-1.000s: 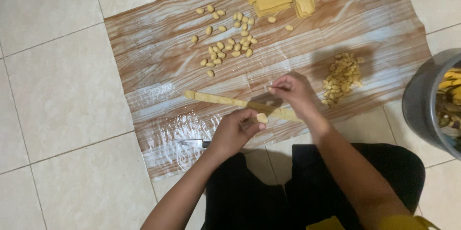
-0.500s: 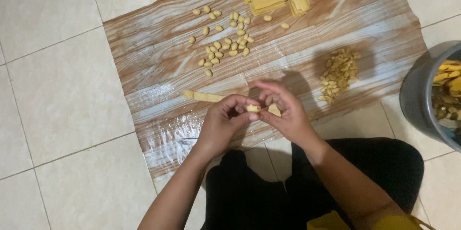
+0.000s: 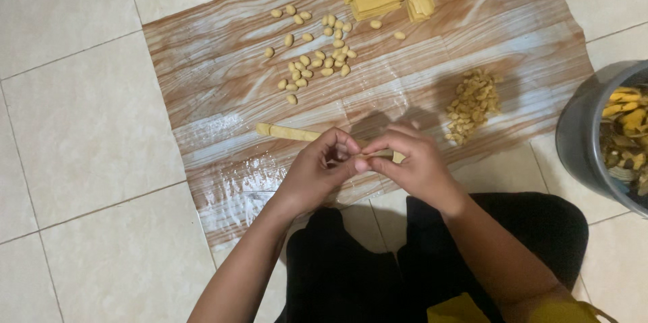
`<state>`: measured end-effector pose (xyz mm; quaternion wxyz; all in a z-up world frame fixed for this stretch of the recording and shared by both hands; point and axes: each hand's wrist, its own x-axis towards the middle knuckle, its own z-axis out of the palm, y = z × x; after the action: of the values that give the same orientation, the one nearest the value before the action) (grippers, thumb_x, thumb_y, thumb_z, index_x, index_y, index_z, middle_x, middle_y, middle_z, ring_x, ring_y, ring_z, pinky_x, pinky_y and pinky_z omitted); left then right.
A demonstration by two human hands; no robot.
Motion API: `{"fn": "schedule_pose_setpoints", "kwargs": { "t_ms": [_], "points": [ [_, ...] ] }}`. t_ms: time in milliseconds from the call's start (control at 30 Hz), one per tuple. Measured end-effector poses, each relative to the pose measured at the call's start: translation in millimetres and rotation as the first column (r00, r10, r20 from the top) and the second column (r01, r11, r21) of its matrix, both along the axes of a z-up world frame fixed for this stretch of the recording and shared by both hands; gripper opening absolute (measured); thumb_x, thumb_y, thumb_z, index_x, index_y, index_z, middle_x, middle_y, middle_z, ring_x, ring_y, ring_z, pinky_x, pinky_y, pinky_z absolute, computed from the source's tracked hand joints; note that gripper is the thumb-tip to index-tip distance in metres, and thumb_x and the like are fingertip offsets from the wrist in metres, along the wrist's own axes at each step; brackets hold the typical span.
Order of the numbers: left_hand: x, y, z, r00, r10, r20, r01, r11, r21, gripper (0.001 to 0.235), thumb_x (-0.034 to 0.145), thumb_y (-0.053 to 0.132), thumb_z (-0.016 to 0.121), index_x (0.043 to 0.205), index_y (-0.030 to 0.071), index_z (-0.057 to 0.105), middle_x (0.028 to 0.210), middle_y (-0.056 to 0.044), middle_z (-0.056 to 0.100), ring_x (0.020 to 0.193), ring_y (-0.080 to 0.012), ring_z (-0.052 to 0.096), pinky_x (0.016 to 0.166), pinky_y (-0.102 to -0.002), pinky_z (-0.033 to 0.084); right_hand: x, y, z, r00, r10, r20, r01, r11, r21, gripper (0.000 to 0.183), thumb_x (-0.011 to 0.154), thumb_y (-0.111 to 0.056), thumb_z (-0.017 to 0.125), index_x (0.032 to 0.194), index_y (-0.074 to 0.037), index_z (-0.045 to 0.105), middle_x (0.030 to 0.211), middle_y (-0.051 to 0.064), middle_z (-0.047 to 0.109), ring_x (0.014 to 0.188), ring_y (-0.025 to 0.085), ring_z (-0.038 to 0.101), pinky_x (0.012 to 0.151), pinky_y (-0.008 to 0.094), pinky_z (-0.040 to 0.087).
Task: The person sits on the floor and wraps small yellow dough balls in thin yellow sheets. They place the wrapped items on a plastic sheet and discard the trimmings into a nearby bucket.
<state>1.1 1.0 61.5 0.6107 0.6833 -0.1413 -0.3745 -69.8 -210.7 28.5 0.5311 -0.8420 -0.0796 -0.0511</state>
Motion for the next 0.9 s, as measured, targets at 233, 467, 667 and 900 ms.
{"fn": "schedule_pose_setpoints", "kwargs": {
  "t_ms": [233, 467, 667, 900],
  "points": [
    [-3.1, -4.1, -2.1, 0.999, 0.029, -0.032, -0.033, 0.991, -0.131, 0.031, 0.085, 0.007, 0.077, 0.115, 0.004, 0.067, 0.102, -0.002, 0.075, 0.098, -0.0104, 0.072, 0.089, -0.027, 0.061, 2.3, -1.8, -30.2, 0.997, 0.006, -0.083, 0.031, 0.902, 0.431, 0.031, 0.088, -0.006, 0.082, 0.114, -0.003, 0.066, 0.102, 0.005, 0.066, 0.099, 0.012, 0.061, 0.089, 0.026, 0.053],
    [7.2, -5.8, -10.9, 0.987, 0.080, -0.136, -0.107, 0.973, -0.203, 0.039, 0.093, 0.004, 0.068, 0.129, 0.008, 0.054, 0.100, -0.008, 0.074, 0.095, -0.0136, 0.070, 0.084, -0.028, 0.060, 6.9, -7.3, -25.0, 0.987, 0.098, -0.129, -0.042, 0.924, 0.381, 0.044, 0.091, -0.011, 0.075, 0.134, -0.015, 0.067, 0.100, 0.001, 0.073, 0.091, 0.012, 0.068, 0.083, 0.026, 0.060],
    [6.3, -9.1, -20.5, 0.985, 0.125, -0.120, -0.133, 0.989, -0.066, 0.033, 0.092, 0.007, 0.072, 0.119, 0.007, 0.052, 0.098, -0.003, 0.065, 0.086, -0.0128, 0.067, 0.073, -0.029, 0.061, 8.7, 0.5, -10.7, 1.000, 0.004, -0.013, -0.004, 0.998, 0.056, 0.032, 0.082, -0.016, 0.084, 0.111, -0.014, 0.074, 0.098, 0.001, 0.074, 0.090, 0.011, 0.071, 0.081, 0.026, 0.059],
    [-0.5, -11.4, -25.5, 0.995, 0.058, -0.078, -0.057, 0.998, 0.004, 0.022, 0.097, 0.021, 0.071, 0.110, 0.005, 0.064, 0.087, -0.004, 0.069, 0.076, -0.0103, 0.063, 0.065, -0.025, 0.052, 5.0, -2.1, -30.9, 1.000, 0.012, -0.007, -0.010, 0.986, 0.165, 0.019, 0.082, -0.012, 0.086, 0.098, -0.010, 0.076, 0.095, 0.004, 0.074, 0.086, 0.013, 0.071, 0.078, 0.026, 0.059]
  ]
}}
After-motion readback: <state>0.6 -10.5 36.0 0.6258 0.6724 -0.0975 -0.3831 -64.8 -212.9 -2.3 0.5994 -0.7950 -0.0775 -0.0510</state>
